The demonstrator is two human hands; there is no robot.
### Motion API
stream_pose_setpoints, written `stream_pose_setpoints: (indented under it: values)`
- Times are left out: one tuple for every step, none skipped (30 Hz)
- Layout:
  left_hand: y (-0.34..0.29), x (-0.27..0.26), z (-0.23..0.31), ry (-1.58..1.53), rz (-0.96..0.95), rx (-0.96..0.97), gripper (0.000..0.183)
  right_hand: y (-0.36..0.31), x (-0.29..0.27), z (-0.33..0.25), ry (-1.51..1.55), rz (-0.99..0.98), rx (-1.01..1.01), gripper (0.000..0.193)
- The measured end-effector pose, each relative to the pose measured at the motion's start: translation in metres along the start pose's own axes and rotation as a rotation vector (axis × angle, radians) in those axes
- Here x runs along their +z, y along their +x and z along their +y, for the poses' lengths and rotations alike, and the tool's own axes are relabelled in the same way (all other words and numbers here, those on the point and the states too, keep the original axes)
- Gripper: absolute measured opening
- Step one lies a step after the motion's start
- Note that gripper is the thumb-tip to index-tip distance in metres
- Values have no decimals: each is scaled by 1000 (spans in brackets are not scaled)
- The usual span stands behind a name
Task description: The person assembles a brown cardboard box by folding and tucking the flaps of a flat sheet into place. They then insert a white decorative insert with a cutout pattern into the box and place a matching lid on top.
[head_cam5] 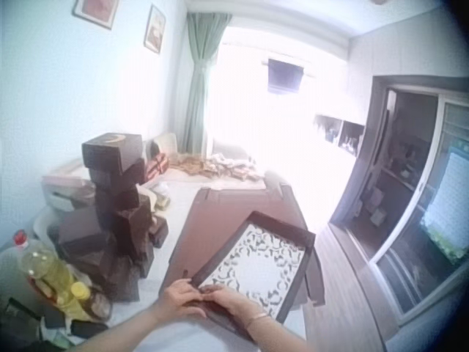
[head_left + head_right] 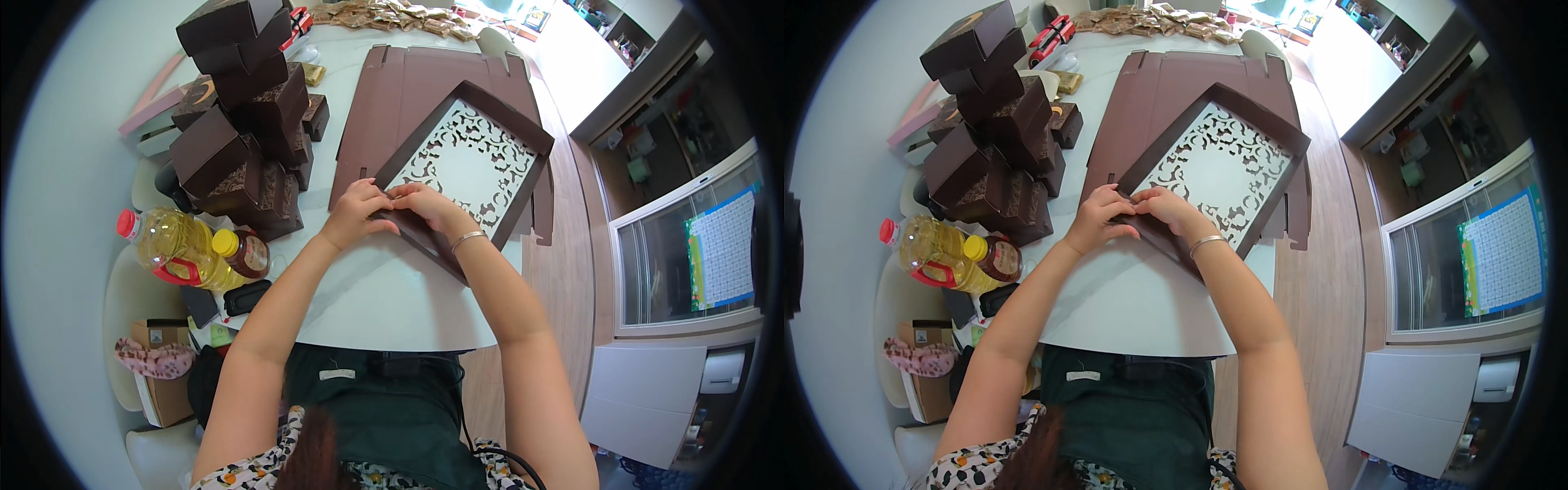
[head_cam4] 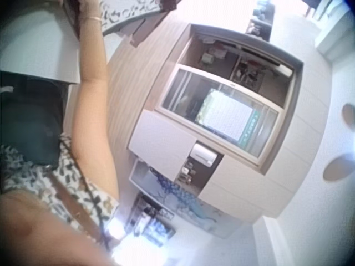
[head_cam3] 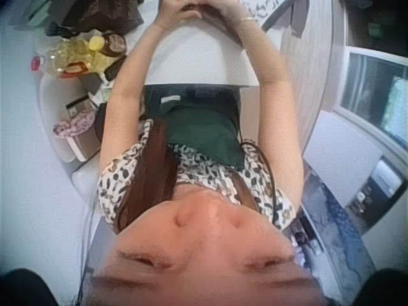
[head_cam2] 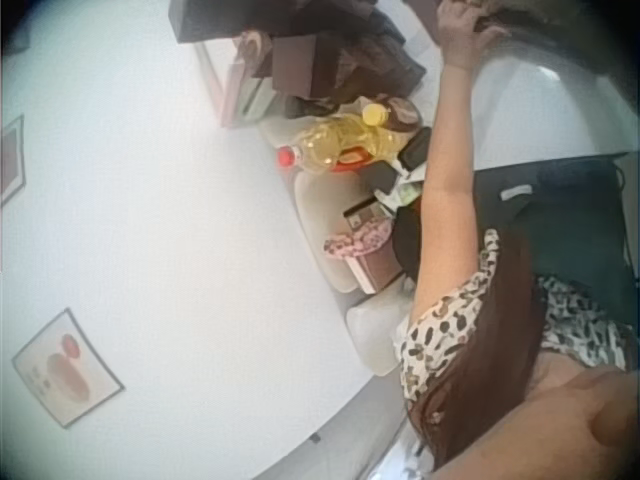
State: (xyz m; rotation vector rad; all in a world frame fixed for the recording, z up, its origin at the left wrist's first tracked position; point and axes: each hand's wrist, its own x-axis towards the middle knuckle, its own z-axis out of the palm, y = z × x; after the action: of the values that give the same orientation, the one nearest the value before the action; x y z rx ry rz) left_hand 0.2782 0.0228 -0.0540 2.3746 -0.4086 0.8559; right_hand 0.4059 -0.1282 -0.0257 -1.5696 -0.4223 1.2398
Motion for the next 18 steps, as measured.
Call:
stream_pose_setpoints:
  values:
    - [-3,1,1,-46,-9,-58,43,4,1,0,28,-8,8,19]
    - [-5,1,1,-92,-17,-117,45,8,1,-1,57,-17,17,18]
    - [-7,2,0,-123,-8,-146,48,13,1,-1,85,-27,25,17]
    - [-5,4,7,-166,-3,-176,51,15,1,-1,114,-21,113,16]
    - [-4,6,14,-208,2,-207,55,15,0,2,135,-23,111,14]
    - [-2,6,20,-152,27,-194,59,14,1,4,155,-25,109,13]
    - [0,4,25,-89,54,-180,63,14,3,2,172,-33,102,12]
    - [1,2,28,-26,81,-165,66,14,3,4,201,-64,86,11]
    - [0,2,30,-78,106,-171,70,15,0,9,229,-96,70,10]
    - [-2,3,31,-130,132,-179,73,16,-1,12,256,-128,56,9]
    - [-4,4,32,-184,158,-185,76,17,-2,14,261,-137,62,8]
    - [-7,10,32,-255,219,-282,76,18,-3,15,266,-144,68,7]
    - [-12,18,30,-325,277,-380,75,20,-3,17,275,-155,74,6]
    - [-16,24,28,-395,334,-478,75,22,-3,19,243,-159,44,4]
    - [-20,28,23,-456,332,-532,71,24,-2,21,229,-155,41,4]
    - [-22,30,20,-520,327,-585,66,25,-1,23,217,-146,39,4]
    - [-24,32,18,-584,322,-638,62,26,-1,25,204,-138,37,4]
    - [-25,34,18,-581,336,-642,58,28,-1,27,182,-107,49,5]
